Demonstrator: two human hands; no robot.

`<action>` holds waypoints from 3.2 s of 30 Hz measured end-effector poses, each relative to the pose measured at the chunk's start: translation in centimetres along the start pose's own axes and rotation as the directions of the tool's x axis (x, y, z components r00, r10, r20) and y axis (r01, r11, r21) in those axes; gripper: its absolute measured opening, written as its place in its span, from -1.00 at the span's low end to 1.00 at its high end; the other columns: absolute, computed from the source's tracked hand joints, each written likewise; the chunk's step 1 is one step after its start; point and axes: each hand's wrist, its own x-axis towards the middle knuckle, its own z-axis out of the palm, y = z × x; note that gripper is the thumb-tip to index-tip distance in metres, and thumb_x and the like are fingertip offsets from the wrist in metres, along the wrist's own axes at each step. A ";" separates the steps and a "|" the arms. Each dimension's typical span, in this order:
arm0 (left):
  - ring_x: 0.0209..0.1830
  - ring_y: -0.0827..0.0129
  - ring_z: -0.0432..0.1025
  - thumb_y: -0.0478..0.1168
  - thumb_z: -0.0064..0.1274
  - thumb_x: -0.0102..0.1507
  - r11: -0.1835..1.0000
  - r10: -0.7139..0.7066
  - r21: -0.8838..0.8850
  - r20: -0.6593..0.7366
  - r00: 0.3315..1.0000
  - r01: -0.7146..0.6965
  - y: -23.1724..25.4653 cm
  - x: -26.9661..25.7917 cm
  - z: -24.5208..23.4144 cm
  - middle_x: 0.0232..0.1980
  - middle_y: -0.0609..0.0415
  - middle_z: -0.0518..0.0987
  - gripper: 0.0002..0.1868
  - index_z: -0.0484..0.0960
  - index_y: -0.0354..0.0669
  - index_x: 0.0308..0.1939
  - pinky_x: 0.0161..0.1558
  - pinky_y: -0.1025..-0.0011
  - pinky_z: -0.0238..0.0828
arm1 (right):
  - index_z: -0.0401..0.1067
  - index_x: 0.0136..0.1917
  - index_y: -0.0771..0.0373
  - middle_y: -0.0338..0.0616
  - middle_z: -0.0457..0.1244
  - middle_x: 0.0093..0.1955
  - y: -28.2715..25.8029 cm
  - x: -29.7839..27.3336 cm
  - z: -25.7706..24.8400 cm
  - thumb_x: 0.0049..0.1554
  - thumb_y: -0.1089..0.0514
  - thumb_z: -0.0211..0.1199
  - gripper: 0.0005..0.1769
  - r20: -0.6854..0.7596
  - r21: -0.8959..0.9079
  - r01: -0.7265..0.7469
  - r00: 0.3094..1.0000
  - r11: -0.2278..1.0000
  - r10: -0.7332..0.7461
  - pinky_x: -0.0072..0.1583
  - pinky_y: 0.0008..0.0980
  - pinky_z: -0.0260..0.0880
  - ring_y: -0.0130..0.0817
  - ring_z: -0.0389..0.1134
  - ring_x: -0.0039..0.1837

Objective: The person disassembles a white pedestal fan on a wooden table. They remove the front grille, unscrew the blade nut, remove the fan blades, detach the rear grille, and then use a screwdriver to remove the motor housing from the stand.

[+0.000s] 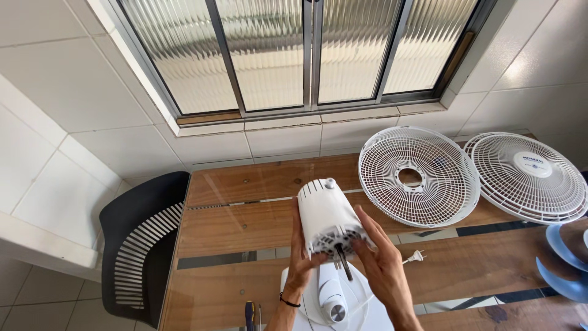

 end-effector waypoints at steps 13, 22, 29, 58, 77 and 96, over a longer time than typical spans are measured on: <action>0.72 0.09 0.01 -0.01 0.54 -0.06 0.988 -0.083 0.146 0.255 0.963 0.047 1.9 -1.6 -2.7 0.77 -0.05 -0.09 0.59 -0.47 0.03 0.68 0.63 0.16 -0.06 | 0.43 0.34 0.16 0.01 0.21 0.50 5.2 -3.9 0.6 0.10 0.37 0.25 -0.48 -0.156 0.058 0.152 0.978 0.987 -0.141 0.11 -0.43 0.55 -0.21 0.34 0.41; 0.58 0.03 0.19 0.03 0.55 -0.15 0.873 -0.199 0.486 0.257 0.946 0.052 1.7 -2.5 -6.1 0.64 -0.08 0.18 0.53 -0.27 0.08 0.65 0.48 0.08 0.17 | 0.39 0.38 0.11 0.04 0.17 0.54 5.3 -4.4 0.6 0.16 0.37 0.18 -0.48 -0.144 0.093 0.108 0.985 0.990 -0.094 0.16 -0.35 0.56 -0.14 0.27 0.48; -0.17 0.04 0.57 -0.05 0.26 0.16 0.137 -0.130 0.835 -0.518 0.845 0.533 -0.6 -14.4 -17.4 -0.21 -0.05 0.67 -0.74 0.68 -0.15 -0.27 -0.15 0.11 0.49 | 0.25 0.48 0.28 0.15 0.13 0.54 4.4 -5.1 -0.3 0.22 0.46 0.05 -0.44 -0.081 0.110 0.211 0.976 0.971 -0.203 0.38 -0.15 0.34 -0.02 0.17 0.56; -0.26 0.26 0.58 -0.37 0.19 0.24 0.430 0.272 0.836 0.242 0.931 -0.342 14.5 -3.7 5.3 -0.16 -0.03 0.66 -0.74 0.68 -0.32 0.02 -0.23 0.37 0.50 | -0.12 0.66 0.28 0.01 0.33 0.30 -8.2 0.8 -3.1 0.33 0.10 0.02 -0.27 0.170 0.231 0.218 0.951 0.948 -0.259 0.05 -0.40 0.56 -0.37 0.46 0.11; 0.60 -0.34 -0.27 0.40 0.47 -0.37 0.297 -0.181 0.861 0.475 0.861 -0.413 12.0 3.6 3.6 0.57 -0.41 -0.03 0.52 0.14 -0.17 0.53 0.45 -0.29 -0.33 | 0.27 0.48 0.07 -0.09 0.40 -0.05 -2.0 14.0 -2.5 0.21 -0.01 0.18 -0.42 -0.068 0.111 -0.173 0.981 0.979 0.181 -0.20 -0.39 0.50 -0.37 0.42 -0.16; 0.45 -0.21 0.19 0.17 0.50 -0.26 0.304 -0.146 0.911 0.333 0.932 -0.278 11.7 3.2 3.7 0.46 -0.27 0.27 0.02 0.58 -0.12 0.23 0.27 -0.13 0.29 | 0.40 0.39 0.15 -0.27 0.26 -0.36 0.5 13.1 3.5 0.20 0.06 0.18 -0.51 -0.166 0.129 -0.092 0.980 0.987 0.113 -0.39 -0.50 0.13 -0.58 0.16 -0.38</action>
